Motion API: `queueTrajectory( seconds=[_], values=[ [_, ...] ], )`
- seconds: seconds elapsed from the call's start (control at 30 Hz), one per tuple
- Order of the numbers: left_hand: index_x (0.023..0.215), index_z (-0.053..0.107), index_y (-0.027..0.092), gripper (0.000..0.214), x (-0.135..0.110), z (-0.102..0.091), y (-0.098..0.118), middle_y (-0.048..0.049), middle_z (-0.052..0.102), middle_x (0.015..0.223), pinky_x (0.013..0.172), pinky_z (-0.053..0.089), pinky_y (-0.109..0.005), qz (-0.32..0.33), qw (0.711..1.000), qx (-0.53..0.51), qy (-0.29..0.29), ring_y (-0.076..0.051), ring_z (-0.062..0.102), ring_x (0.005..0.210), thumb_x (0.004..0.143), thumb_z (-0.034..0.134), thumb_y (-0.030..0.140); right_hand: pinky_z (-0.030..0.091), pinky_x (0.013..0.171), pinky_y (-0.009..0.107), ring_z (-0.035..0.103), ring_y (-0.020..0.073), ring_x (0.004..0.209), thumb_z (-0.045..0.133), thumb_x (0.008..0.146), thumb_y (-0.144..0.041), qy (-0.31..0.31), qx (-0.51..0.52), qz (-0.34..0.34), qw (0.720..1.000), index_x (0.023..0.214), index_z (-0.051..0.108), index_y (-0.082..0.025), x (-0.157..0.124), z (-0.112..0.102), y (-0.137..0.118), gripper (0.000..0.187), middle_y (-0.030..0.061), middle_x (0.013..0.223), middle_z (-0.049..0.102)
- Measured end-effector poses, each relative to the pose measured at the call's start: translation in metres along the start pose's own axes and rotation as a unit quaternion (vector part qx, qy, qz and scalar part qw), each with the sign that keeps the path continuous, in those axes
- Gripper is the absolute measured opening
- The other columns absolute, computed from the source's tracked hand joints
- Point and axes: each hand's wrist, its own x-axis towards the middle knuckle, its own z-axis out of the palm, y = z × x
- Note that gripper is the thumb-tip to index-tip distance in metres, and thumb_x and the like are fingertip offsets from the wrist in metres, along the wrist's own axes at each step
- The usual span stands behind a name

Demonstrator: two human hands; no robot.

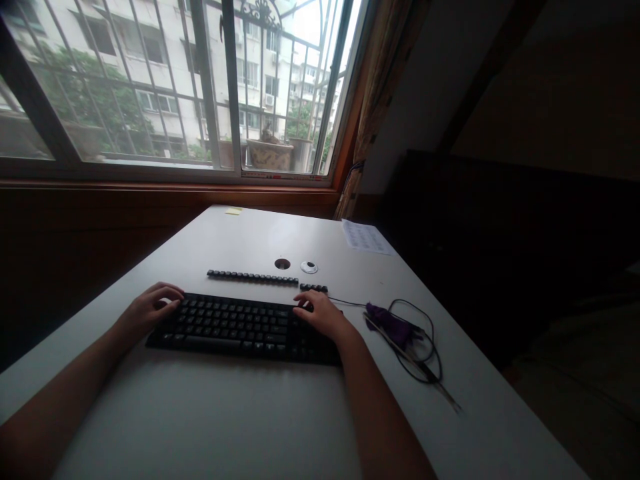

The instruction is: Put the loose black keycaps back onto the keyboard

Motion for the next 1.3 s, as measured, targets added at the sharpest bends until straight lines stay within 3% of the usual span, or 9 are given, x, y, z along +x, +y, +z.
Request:
queueTrajectory(
  seconds=[0.43, 0.6, 0.73, 0.87, 1.3],
  values=[
    [0.088, 0.068, 0.021, 0.029, 0.0, -0.001, -0.004, -0.0064, 0.063, 0.106, 0.074, 0.056, -0.032, 0.008, 1.0, 0.003, -0.002, -0.023, 0.065, 0.092, 0.088, 0.058, 0.048, 0.048, 0.091, 0.038, 0.062, 0.022, 0.099, 0.067, 0.086, -0.031, 0.0, -0.007, 0.007, 1.0, 0.114, 0.066, -0.021, 0.0, 0.001, 0.0, 0.029, 0.0073, 0.106, 0.068],
    [0.089, 0.067, 0.02, 0.029, 0.0, -0.001, -0.003, -0.0066, 0.063, 0.106, 0.073, 0.056, -0.032, 0.007, 1.0, -0.003, -0.005, -0.023, 0.065, 0.091, 0.089, 0.057, 0.048, 0.048, 0.091, 0.038, 0.061, 0.0229, 0.101, 0.069, 0.084, -0.036, -0.015, 0.015, 0.019, 1.0, 0.121, 0.063, -0.022, -0.002, -0.002, -0.004, 0.039, 0.0073, 0.108, 0.067],
    [0.089, 0.067, 0.02, 0.029, 0.0, 0.0, -0.002, -0.0064, 0.063, 0.105, 0.073, 0.056, -0.031, 0.01, 1.0, 0.0, -0.002, -0.023, 0.065, 0.09, 0.089, 0.058, 0.048, 0.047, 0.091, 0.038, 0.062, 0.0213, 0.098, 0.064, 0.087, -0.029, -0.003, 0.013, 0.019, 1.0, 0.119, 0.063, -0.022, -0.002, -0.003, -0.005, 0.033, 0.0067, 0.106, 0.067],
    [0.089, 0.068, 0.021, 0.029, 0.0, 0.0, -0.004, -0.0063, 0.063, 0.105, 0.073, 0.056, -0.031, 0.011, 1.0, 0.0, -0.004, -0.022, 0.065, 0.09, 0.089, 0.058, 0.048, 0.049, 0.087, 0.036, 0.063, 0.0212, 0.097, 0.066, 0.086, -0.035, -0.017, 0.032, 0.029, 0.999, 0.122, 0.061, -0.023, -0.002, -0.003, -0.006, 0.039, 0.0062, 0.106, 0.068],
    [0.091, 0.067, 0.021, 0.029, 0.0, 0.0, -0.009, -0.0063, 0.062, 0.106, 0.075, 0.056, -0.033, 0.008, 1.0, -0.001, -0.012, -0.023, 0.065, 0.092, 0.09, 0.056, 0.048, 0.049, 0.083, 0.033, 0.064, 0.0187, 0.091, 0.064, 0.083, -0.021, 0.005, 0.037, 0.02, 0.999, 0.117, 0.063, -0.022, 0.0, -0.002, 0.0, 0.034, 0.0046, 0.1, 0.069]
  ],
)
